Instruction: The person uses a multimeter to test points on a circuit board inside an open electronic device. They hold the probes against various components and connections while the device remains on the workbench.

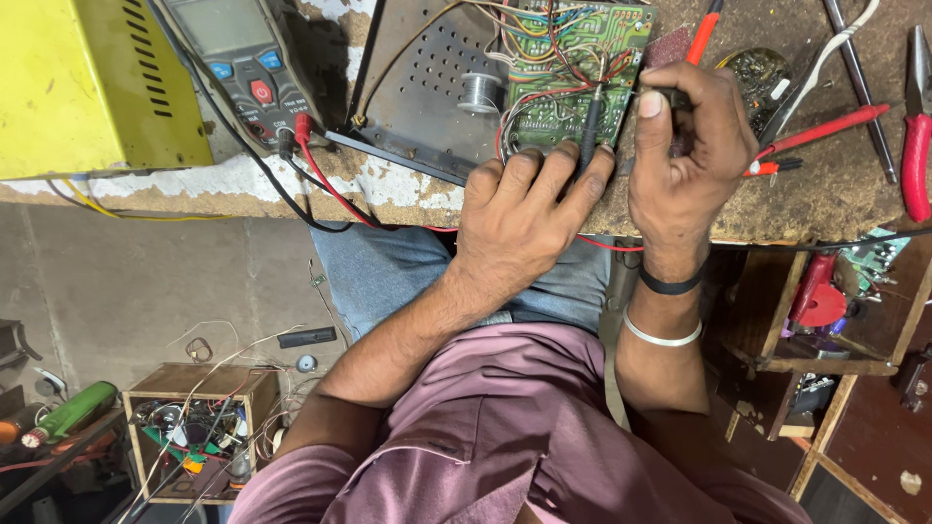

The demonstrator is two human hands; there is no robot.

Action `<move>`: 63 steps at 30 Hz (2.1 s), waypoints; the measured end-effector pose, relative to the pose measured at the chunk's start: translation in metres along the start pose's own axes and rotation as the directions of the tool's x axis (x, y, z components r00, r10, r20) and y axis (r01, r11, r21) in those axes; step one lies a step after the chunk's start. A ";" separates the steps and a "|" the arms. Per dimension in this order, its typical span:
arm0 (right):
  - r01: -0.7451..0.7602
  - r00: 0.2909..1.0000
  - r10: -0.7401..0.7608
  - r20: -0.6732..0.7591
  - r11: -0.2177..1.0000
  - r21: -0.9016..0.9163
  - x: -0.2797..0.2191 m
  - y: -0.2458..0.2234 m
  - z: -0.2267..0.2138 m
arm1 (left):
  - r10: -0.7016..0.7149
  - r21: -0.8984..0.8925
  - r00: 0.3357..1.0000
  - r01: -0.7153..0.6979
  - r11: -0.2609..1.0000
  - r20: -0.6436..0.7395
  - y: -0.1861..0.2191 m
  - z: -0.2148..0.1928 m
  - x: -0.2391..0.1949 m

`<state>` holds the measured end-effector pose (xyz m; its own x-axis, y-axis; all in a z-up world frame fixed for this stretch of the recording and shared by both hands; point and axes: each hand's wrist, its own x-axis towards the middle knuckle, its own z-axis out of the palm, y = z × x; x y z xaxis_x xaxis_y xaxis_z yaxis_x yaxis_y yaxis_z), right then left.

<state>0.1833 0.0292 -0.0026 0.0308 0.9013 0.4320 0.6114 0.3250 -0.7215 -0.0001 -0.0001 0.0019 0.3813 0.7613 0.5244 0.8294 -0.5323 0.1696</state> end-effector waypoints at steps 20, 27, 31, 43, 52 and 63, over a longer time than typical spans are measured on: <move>-0.076 0.995 0.086 -0.058 0.984 0.161 -0.001 -0.004 0.001 | 0.006 0.006 1.000 -0.006 1.000 0.000 -0.001 -0.001 0.001; -0.020 1.000 0.020 -0.024 1.000 0.013 -0.004 0.001 0.000 | -0.002 0.013 1.000 0.002 1.000 -0.004 0.001 0.000 0.000; -0.025 0.999 0.025 -0.020 1.000 -0.004 -0.003 0.000 0.000 | 0.004 0.005 1.000 -0.004 1.000 0.000 0.000 0.000 -0.001; 0.011 1.000 -0.012 -0.023 0.999 -0.042 0.000 -0.005 0.000 | 0.004 0.003 1.000 -0.004 1.000 0.013 0.001 0.000 -0.001; -0.001 1.000 0.001 -0.014 1.000 -0.026 -0.001 -0.003 -0.001 | 0.010 0.006 1.000 -0.011 1.000 0.017 0.000 -0.001 -0.001; 0.018 1.000 -0.018 -0.018 1.000 -0.009 0.002 -0.005 0.000 | 0.002 0.001 1.000 -0.002 1.000 0.001 0.000 -0.002 0.001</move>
<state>0.1803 0.0291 0.0012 0.0337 0.8902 0.4544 0.6191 0.3383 -0.7087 0.0000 0.0001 0.0041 0.3838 0.7607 0.5235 0.8290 -0.5336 0.1676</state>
